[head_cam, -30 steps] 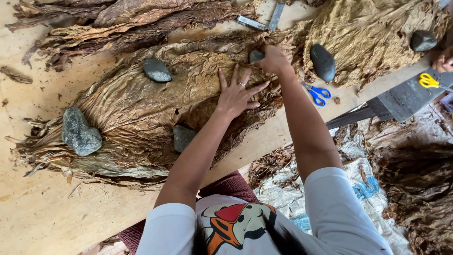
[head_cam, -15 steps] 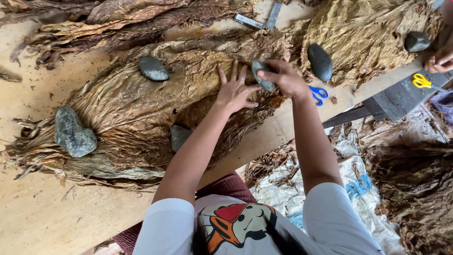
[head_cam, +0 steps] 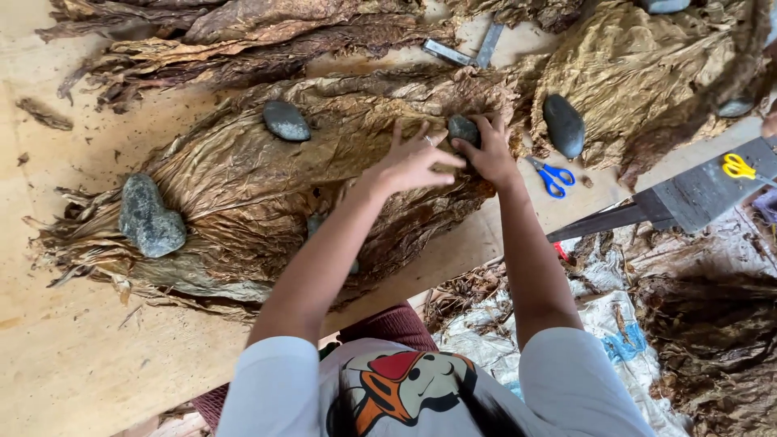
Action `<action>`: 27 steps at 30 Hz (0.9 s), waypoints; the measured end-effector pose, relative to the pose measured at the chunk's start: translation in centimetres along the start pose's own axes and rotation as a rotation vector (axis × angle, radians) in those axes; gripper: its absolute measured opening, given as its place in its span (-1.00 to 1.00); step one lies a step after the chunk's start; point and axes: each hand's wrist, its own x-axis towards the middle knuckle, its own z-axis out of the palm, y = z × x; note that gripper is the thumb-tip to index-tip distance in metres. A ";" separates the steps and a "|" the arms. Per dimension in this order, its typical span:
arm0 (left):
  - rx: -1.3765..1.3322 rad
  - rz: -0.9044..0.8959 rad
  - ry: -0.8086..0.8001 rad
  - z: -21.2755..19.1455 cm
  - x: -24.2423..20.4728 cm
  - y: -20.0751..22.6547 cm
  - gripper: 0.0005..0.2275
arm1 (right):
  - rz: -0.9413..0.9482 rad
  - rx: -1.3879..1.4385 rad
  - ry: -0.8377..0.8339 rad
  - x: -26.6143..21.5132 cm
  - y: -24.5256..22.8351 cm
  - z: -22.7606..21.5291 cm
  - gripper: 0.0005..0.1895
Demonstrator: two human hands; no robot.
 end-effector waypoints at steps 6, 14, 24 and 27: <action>0.156 0.054 0.414 -0.8 -3.5 -8.6 -0.88 | 0.070 -0.078 0.017 -0.6 -0.6 1.0 -0.32; 0.220 -0.253 0.148 -3.6 -7.0 -7.5 -0.20 | -0.588 -0.199 0.209 -0.5 -11.9 4.3 -0.74; 0.382 -0.259 0.195 -2.1 -6.1 -9.6 -0.02 | -0.196 -0.445 -0.383 2.0 -14.0 6.7 -0.14; 0.295 0.020 0.523 -3.0 -8.4 -8.1 -0.21 | -0.254 -0.414 -0.324 1.8 -13.5 6.7 -0.24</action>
